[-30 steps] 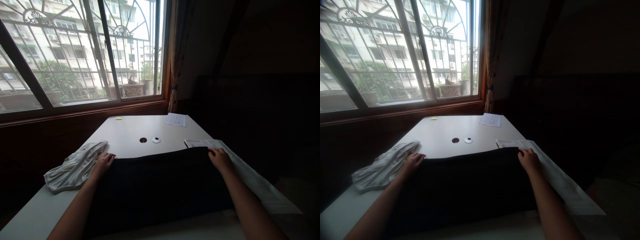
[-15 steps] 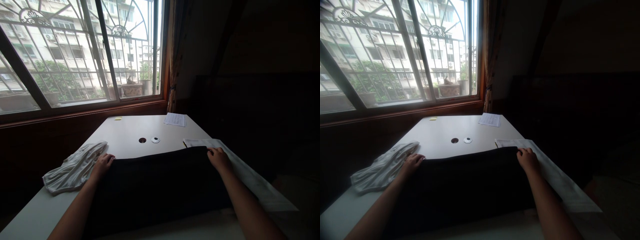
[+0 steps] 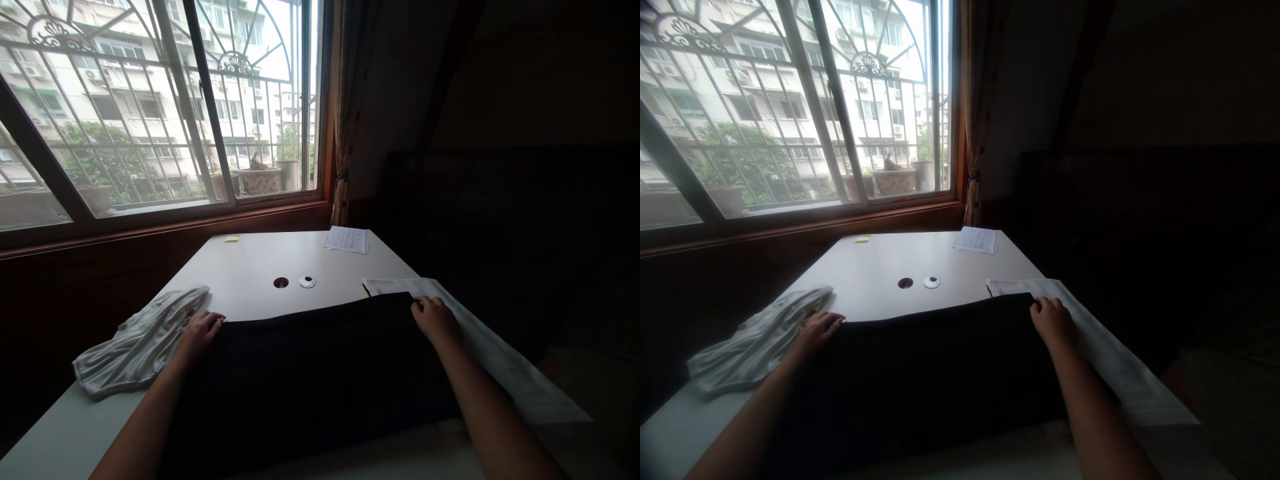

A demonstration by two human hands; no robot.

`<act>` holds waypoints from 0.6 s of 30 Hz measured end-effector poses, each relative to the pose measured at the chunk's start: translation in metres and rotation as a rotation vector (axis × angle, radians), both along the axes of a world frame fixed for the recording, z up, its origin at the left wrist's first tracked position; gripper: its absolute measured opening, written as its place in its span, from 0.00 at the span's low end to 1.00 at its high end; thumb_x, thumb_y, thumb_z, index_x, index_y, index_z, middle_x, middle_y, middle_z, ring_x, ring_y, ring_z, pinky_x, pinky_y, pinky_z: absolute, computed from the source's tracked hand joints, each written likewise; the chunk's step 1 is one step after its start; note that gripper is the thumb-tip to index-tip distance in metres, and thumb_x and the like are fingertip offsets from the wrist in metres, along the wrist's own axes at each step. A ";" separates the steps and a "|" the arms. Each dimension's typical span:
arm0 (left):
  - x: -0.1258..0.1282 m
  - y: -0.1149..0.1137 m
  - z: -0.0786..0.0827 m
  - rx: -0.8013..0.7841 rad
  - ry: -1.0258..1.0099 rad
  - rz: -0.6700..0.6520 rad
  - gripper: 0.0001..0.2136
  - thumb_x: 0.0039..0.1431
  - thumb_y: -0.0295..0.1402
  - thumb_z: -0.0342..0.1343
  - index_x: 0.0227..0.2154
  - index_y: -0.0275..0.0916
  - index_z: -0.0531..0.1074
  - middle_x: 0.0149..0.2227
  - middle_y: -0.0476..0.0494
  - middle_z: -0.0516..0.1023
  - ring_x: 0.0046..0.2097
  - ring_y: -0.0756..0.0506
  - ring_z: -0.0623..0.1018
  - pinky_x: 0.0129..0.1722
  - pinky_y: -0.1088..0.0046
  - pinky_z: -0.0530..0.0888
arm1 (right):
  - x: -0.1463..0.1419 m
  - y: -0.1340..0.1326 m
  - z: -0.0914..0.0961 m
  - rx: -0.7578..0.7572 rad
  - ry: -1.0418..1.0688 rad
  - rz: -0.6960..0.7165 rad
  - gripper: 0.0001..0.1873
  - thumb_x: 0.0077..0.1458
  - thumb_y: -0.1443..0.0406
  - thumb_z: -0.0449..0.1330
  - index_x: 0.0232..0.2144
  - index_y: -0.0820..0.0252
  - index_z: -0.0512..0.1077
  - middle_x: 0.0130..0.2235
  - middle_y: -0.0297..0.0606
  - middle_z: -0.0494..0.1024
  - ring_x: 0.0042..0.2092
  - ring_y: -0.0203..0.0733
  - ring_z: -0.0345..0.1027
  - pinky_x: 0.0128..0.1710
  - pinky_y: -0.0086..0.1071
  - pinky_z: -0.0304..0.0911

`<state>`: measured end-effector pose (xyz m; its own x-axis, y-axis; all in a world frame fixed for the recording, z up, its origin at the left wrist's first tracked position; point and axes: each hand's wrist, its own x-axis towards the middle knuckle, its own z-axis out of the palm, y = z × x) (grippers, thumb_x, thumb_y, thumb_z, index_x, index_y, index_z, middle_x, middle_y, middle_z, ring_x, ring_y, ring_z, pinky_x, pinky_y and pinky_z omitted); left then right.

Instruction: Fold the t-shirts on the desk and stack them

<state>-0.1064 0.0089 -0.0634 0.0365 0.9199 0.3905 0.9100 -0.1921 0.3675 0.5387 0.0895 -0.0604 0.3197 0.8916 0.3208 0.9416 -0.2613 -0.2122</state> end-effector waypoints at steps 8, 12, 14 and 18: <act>0.005 -0.007 0.010 -0.048 -0.020 -0.040 0.19 0.65 0.51 0.50 0.40 0.46 0.81 0.42 0.43 0.79 0.45 0.39 0.77 0.51 0.60 0.74 | -0.003 -0.004 0.006 -0.072 0.044 -0.067 0.23 0.65 0.54 0.49 0.51 0.61 0.73 0.47 0.52 0.79 0.49 0.57 0.74 0.45 0.43 0.67; 0.007 -0.010 0.015 -0.079 -0.023 -0.085 0.19 0.65 0.53 0.51 0.41 0.47 0.81 0.43 0.44 0.79 0.47 0.39 0.77 0.52 0.61 0.74 | -0.006 -0.006 0.009 -0.096 0.048 -0.094 0.24 0.64 0.53 0.48 0.50 0.62 0.72 0.46 0.54 0.80 0.47 0.60 0.75 0.42 0.45 0.68; 0.008 -0.010 0.016 -0.089 -0.036 -0.103 0.19 0.64 0.54 0.53 0.41 0.48 0.81 0.43 0.45 0.79 0.47 0.39 0.78 0.51 0.62 0.75 | -0.005 -0.006 0.009 -0.103 0.044 -0.083 0.24 0.65 0.52 0.47 0.49 0.62 0.72 0.47 0.55 0.80 0.47 0.60 0.75 0.42 0.45 0.68; 0.008 -0.010 0.019 -0.108 -0.071 -0.119 0.19 0.61 0.55 0.56 0.41 0.48 0.81 0.43 0.44 0.79 0.47 0.39 0.79 0.52 0.61 0.76 | 0.000 -0.004 0.005 -0.115 0.046 -0.064 0.24 0.64 0.52 0.47 0.49 0.61 0.72 0.48 0.54 0.80 0.49 0.60 0.75 0.43 0.45 0.68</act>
